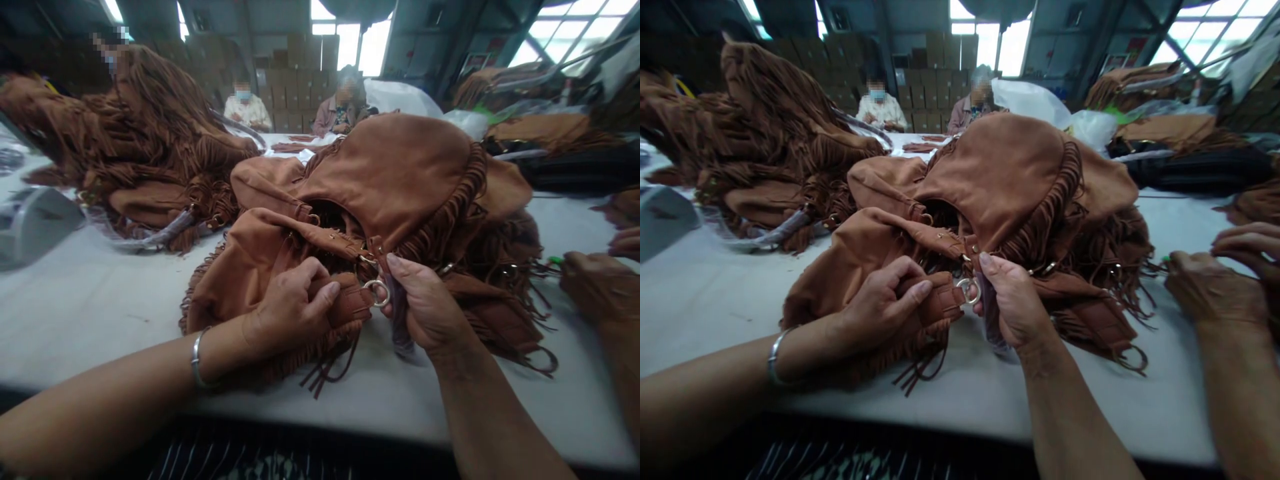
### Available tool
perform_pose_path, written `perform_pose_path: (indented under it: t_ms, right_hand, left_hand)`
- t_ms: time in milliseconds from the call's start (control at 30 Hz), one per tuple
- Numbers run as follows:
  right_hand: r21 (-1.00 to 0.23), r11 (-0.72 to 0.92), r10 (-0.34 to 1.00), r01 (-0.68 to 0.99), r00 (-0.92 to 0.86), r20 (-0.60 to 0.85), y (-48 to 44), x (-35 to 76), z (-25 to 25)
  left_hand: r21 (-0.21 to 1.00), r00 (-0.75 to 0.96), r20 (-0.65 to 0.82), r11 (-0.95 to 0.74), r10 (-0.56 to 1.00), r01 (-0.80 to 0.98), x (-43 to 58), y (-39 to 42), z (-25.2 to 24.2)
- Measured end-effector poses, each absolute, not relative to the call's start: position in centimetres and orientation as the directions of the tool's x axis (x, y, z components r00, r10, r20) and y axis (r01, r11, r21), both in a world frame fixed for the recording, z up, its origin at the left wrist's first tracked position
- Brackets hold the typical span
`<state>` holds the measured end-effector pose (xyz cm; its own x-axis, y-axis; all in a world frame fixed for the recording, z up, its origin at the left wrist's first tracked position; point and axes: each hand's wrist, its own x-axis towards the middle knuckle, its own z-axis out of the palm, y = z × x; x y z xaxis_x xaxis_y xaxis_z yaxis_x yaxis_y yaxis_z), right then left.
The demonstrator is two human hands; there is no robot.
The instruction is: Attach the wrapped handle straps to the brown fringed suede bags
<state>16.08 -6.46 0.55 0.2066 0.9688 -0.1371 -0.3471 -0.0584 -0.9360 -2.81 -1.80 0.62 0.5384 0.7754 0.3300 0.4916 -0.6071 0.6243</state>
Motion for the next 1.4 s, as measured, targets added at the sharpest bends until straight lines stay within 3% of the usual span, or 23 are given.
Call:
perform_pose_path:
  t_ms: [100, 233, 333, 700, 867, 967, 1100, 1200, 1400]
  right_hand:
    - [-0.916, -0.036, 0.979, -0.4, 0.169, -0.113, -6.6, 16.1, 0.6]
    - [-0.89, -0.019, 0.988, -0.455, 0.127, -0.086, -6.7, 15.9, 0.9]
    - [-0.88, 0.018, 0.989, -0.475, 0.14, -0.055, -6.8, 15.8, 1.0]
    - [-0.929, -0.05, 0.981, -0.368, 0.158, -0.115, -6.5, 15.3, 0.9]
    - [-0.935, -0.094, 0.97, -0.342, 0.181, -0.164, -6.2, 15.8, 0.9]
    - [-0.921, -0.2, 0.965, -0.335, 0.092, -0.244, -6.6, 17.0, 1.1]
    - [-0.911, -0.384, 0.923, -0.151, -0.041, -0.382, -8.0, 18.5, 1.7]
    - [-0.9, -0.431, 0.902, -0.063, -0.052, -0.428, -8.8, 18.8, 2.1]
    - [-0.911, -0.403, 0.915, -0.092, -0.059, -0.399, -8.5, 17.7, 1.3]
  left_hand:
    - [0.549, 0.656, 0.275, -0.675, 0.703, 0.493, -2.6, -1.8, 2.7]
    - [0.338, 0.781, 0.22, -0.796, 0.585, 0.502, -1.5, -2.4, 4.1]
    - [0.271, 0.817, 0.213, -0.836, 0.536, 0.478, -0.7, -2.7, 3.6]
    - [0.287, 0.826, 0.298, -0.87, 0.479, 0.402, -0.6, -2.0, 1.1]
    - [0.23, 0.843, 0.275, -0.883, 0.462, 0.409, -0.4, -1.6, 0.9]
    - [0.215, 0.87, 0.253, -0.901, 0.424, 0.376, -0.8, -1.3, 1.1]
    - [0.241, 0.89, 0.241, -0.912, 0.387, 0.331, -1.1, -1.3, 1.6]
    - [0.25, 0.891, 0.245, -0.912, 0.383, 0.324, -1.1, -1.4, 1.6]
    - [0.107, 0.89, 0.312, -0.943, 0.332, 0.314, -0.9, -1.8, 1.1]
